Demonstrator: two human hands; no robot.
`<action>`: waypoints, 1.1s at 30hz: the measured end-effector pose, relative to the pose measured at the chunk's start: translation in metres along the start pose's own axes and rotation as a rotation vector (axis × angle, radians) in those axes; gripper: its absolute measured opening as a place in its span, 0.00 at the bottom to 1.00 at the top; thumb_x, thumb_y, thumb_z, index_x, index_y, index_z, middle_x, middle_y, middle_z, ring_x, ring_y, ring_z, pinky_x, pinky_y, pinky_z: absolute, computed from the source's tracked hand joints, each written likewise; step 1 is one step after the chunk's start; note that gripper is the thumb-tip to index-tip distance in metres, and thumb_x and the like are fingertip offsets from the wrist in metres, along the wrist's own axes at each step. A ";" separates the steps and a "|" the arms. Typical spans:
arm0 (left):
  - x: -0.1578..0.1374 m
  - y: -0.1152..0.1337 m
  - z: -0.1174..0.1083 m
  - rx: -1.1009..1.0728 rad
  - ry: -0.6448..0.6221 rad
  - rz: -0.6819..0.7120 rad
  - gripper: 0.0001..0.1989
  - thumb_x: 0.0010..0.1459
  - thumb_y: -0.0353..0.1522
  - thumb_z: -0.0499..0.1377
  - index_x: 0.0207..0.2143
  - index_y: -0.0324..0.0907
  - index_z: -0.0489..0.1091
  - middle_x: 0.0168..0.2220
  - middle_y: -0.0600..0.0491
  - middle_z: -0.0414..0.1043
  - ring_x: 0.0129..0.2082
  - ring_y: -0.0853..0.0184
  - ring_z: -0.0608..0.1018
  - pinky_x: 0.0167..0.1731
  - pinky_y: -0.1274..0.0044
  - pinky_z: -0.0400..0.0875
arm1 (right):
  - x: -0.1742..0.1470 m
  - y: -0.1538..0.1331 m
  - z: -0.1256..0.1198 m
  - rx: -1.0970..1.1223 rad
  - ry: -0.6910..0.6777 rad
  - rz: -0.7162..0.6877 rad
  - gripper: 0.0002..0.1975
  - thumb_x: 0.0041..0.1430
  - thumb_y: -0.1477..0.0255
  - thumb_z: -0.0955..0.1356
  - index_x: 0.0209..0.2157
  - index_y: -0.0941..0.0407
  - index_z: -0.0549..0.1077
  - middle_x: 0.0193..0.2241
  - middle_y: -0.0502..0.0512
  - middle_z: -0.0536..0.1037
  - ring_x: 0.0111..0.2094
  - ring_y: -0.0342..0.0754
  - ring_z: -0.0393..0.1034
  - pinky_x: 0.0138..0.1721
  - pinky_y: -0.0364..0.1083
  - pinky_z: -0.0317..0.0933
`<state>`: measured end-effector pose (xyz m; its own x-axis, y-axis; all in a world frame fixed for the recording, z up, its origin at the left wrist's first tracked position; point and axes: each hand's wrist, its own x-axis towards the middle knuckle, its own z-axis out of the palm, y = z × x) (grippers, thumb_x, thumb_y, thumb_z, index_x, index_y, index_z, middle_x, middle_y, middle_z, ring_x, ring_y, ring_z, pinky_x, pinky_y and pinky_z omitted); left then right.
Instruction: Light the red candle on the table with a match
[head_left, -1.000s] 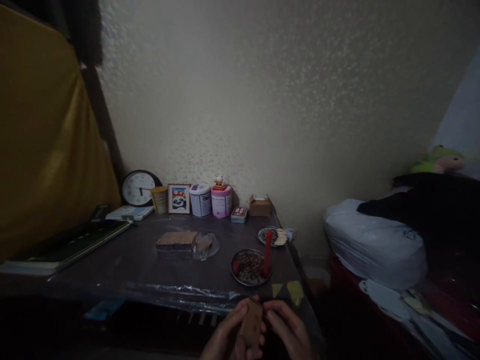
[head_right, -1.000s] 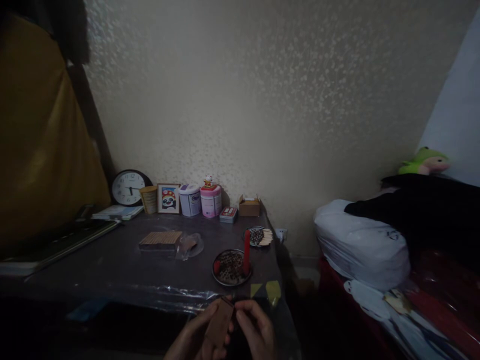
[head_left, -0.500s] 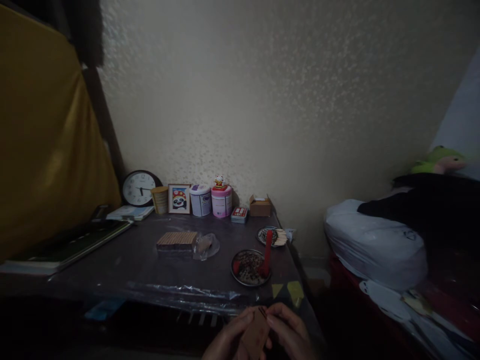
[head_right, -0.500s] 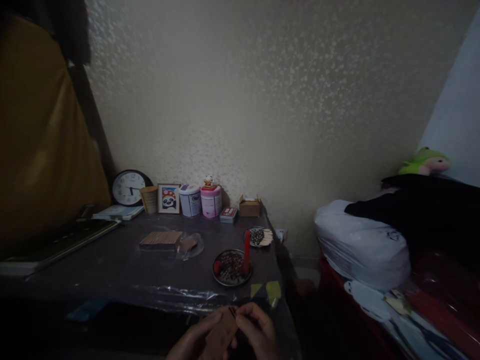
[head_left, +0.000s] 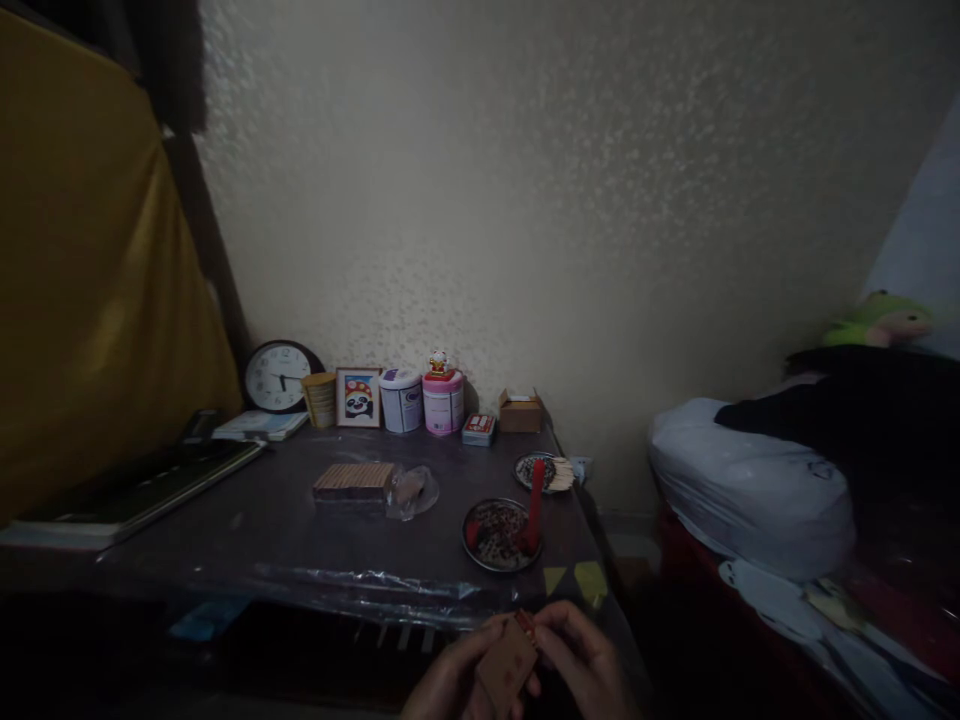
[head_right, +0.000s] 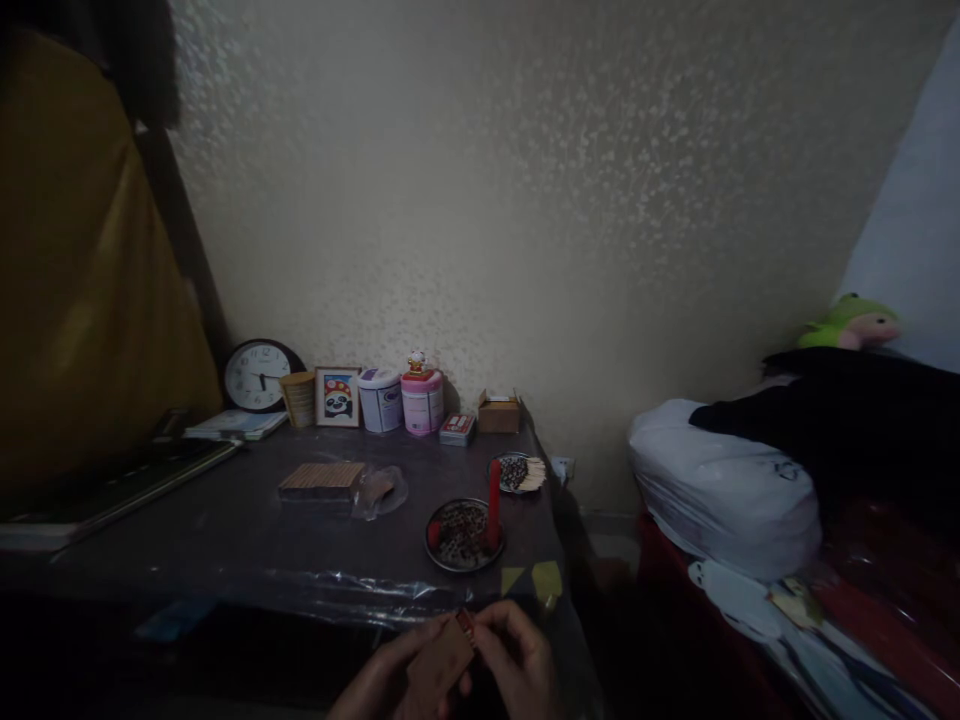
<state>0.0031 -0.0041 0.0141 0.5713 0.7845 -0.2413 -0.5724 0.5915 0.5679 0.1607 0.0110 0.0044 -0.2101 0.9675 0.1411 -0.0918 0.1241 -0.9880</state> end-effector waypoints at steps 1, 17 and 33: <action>0.001 0.001 0.000 -0.005 0.008 -0.010 0.18 0.58 0.37 0.52 0.44 0.33 0.68 0.28 0.44 0.77 0.17 0.72 0.74 0.17 0.83 0.61 | 0.000 0.000 -0.001 -0.070 0.017 -0.036 0.12 0.52 0.60 0.68 0.26 0.55 0.69 0.18 0.45 0.70 0.21 0.43 0.68 0.27 0.41 0.61; 0.004 0.001 -0.006 0.127 0.149 0.067 0.17 0.54 0.36 0.55 0.42 0.34 0.69 0.22 0.48 0.74 0.14 0.73 0.70 0.13 0.85 0.57 | -0.005 -0.003 -0.002 -0.657 -0.079 -0.282 0.09 0.57 0.74 0.63 0.24 0.54 0.70 0.26 0.49 0.72 0.31 0.44 0.70 0.34 0.40 0.61; -0.002 0.001 -0.008 0.173 0.055 0.143 0.15 0.54 0.36 0.55 0.38 0.34 0.72 0.23 0.48 0.73 0.21 0.70 0.72 0.21 0.83 0.60 | -0.005 -0.001 -0.003 -0.670 -0.091 -0.273 0.08 0.58 0.73 0.63 0.26 0.54 0.70 0.27 0.50 0.73 0.31 0.45 0.70 0.34 0.41 0.61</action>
<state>-0.0035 -0.0038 0.0087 0.4559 0.8697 -0.1889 -0.5329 0.4368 0.7247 0.1644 0.0062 0.0047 -0.3478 0.8641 0.3638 0.4570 0.4950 -0.7390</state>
